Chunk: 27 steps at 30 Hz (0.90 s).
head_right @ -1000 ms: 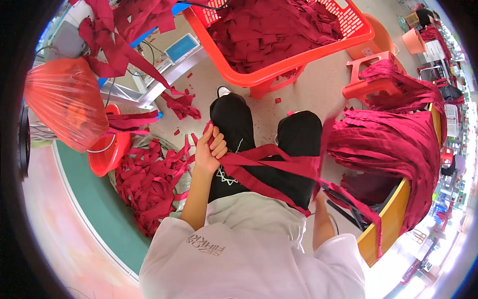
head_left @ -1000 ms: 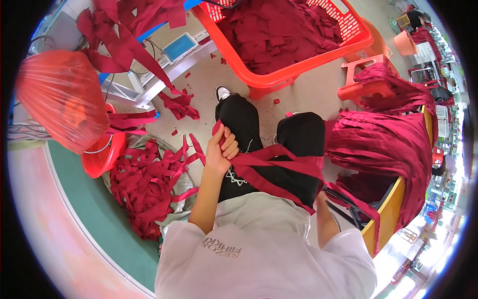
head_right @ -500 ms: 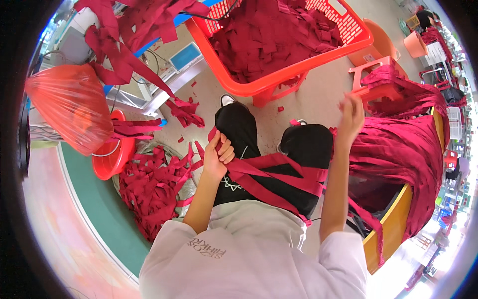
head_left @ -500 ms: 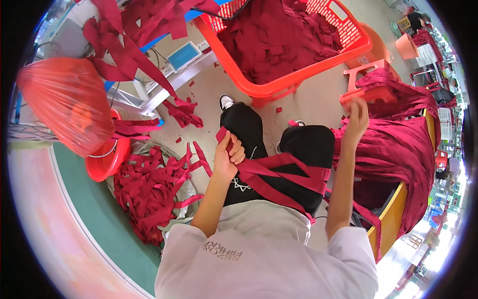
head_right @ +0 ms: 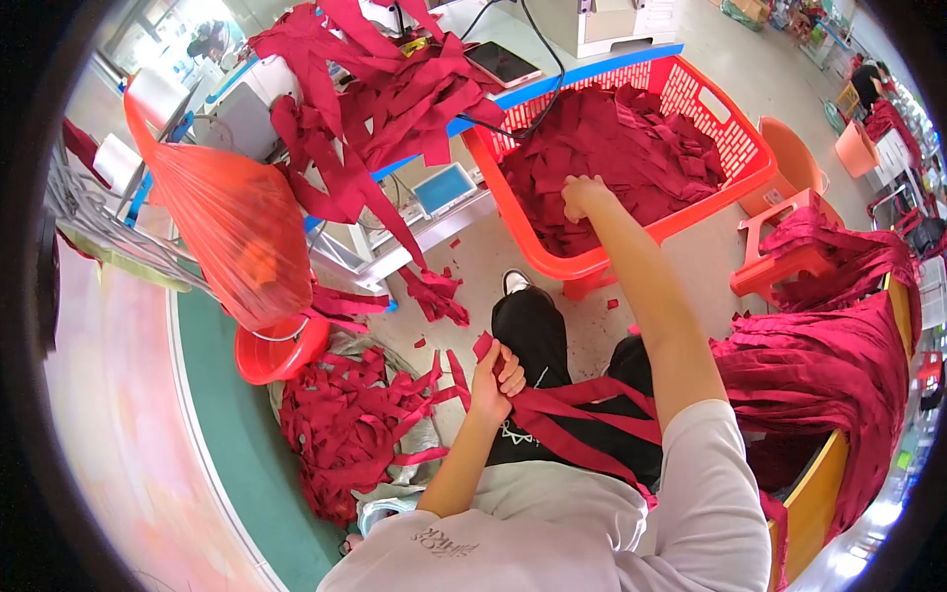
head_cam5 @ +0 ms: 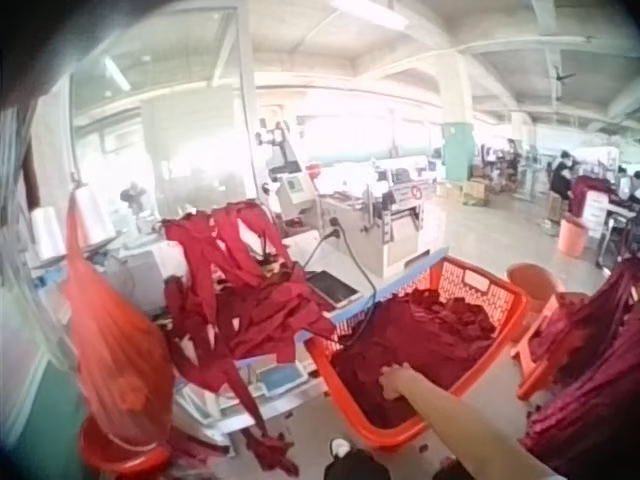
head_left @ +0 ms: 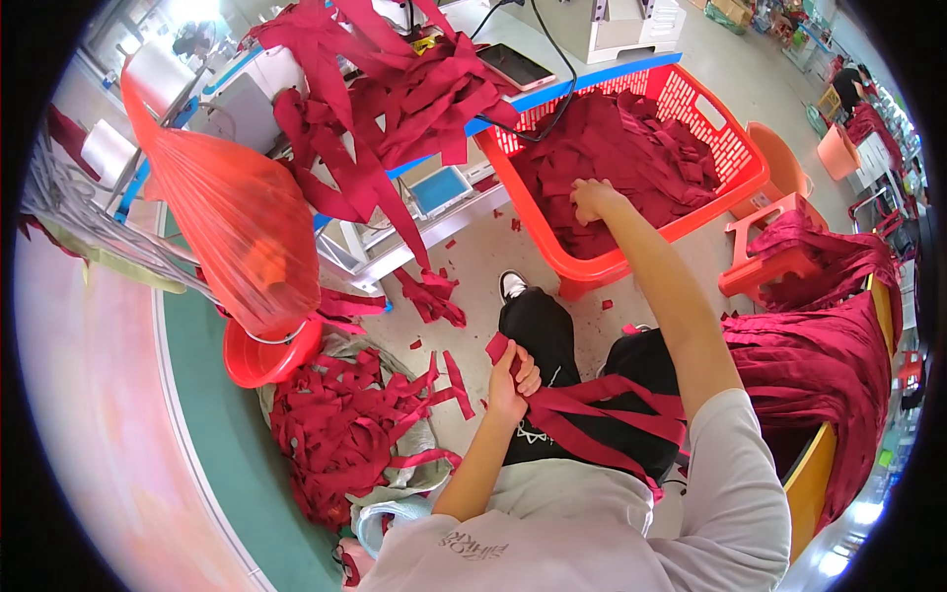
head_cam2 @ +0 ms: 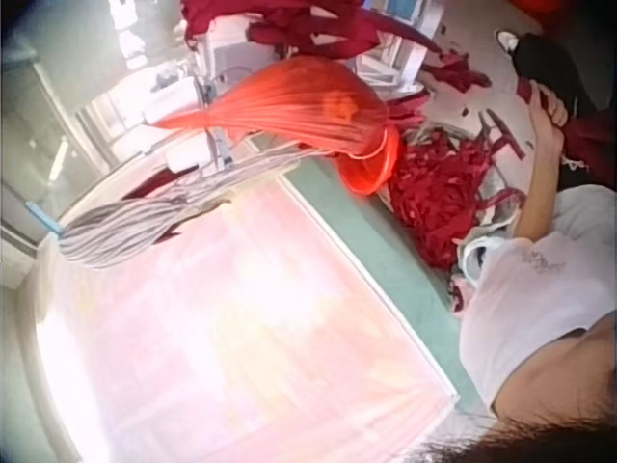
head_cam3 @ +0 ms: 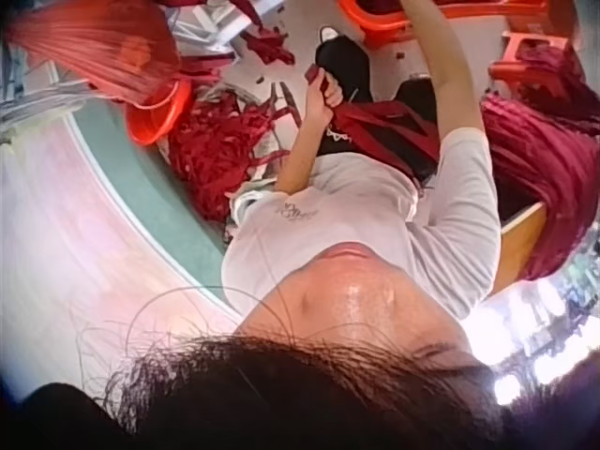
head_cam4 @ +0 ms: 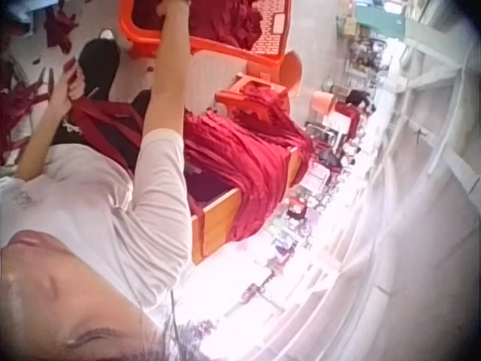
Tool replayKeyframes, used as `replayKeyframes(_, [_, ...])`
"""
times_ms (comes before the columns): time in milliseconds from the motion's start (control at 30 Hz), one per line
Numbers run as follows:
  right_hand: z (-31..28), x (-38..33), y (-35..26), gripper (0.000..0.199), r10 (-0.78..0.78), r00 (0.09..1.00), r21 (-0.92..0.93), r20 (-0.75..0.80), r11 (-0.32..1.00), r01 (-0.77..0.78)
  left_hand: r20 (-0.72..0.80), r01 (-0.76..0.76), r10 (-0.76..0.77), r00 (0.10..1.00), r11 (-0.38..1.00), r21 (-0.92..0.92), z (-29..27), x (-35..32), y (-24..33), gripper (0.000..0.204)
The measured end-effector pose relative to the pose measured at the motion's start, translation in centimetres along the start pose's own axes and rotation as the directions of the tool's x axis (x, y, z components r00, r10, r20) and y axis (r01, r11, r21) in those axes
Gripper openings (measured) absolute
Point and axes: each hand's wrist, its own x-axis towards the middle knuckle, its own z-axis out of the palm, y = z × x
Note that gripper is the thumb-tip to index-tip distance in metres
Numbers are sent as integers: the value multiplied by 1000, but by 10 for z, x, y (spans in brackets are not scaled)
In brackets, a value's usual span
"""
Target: Sorting and organizing maroon fabric strips in a textile workshop.
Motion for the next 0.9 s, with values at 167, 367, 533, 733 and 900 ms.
replayKeyframes(167, [-2, -2, 21, 37, -1, 855, 322, -519, 926, 197, 44, 5, -3, 999, 999, -34, 2, 6, 7, 34])
replayKeyframes(367, [-71, -77, 14, 17, -10, 868, 798, -497, 387, 462, 63, 41, -42, 997, 999, 4, 4, 9, 8, 34])
replayKeyframes(533, [-114, -128, 8, 15, 130, 825, 813, -549, 311, 492, 74, 47, -49, 996, 999, 27, 5, 9, 3, 34])
replayKeyframes(733, [-148, -152, 17, 18, 148, 644, 615, -751, 511, 600, 95, 9, -14, 995, 998, 61, 14, 8, -7, 34])
replayKeyframes(900, [-190, -214, 9, 20, 362, 304, 423, -881, 317, 849, 94, -26, 21, 995, 998, 49, 4, 7, -6, 35])
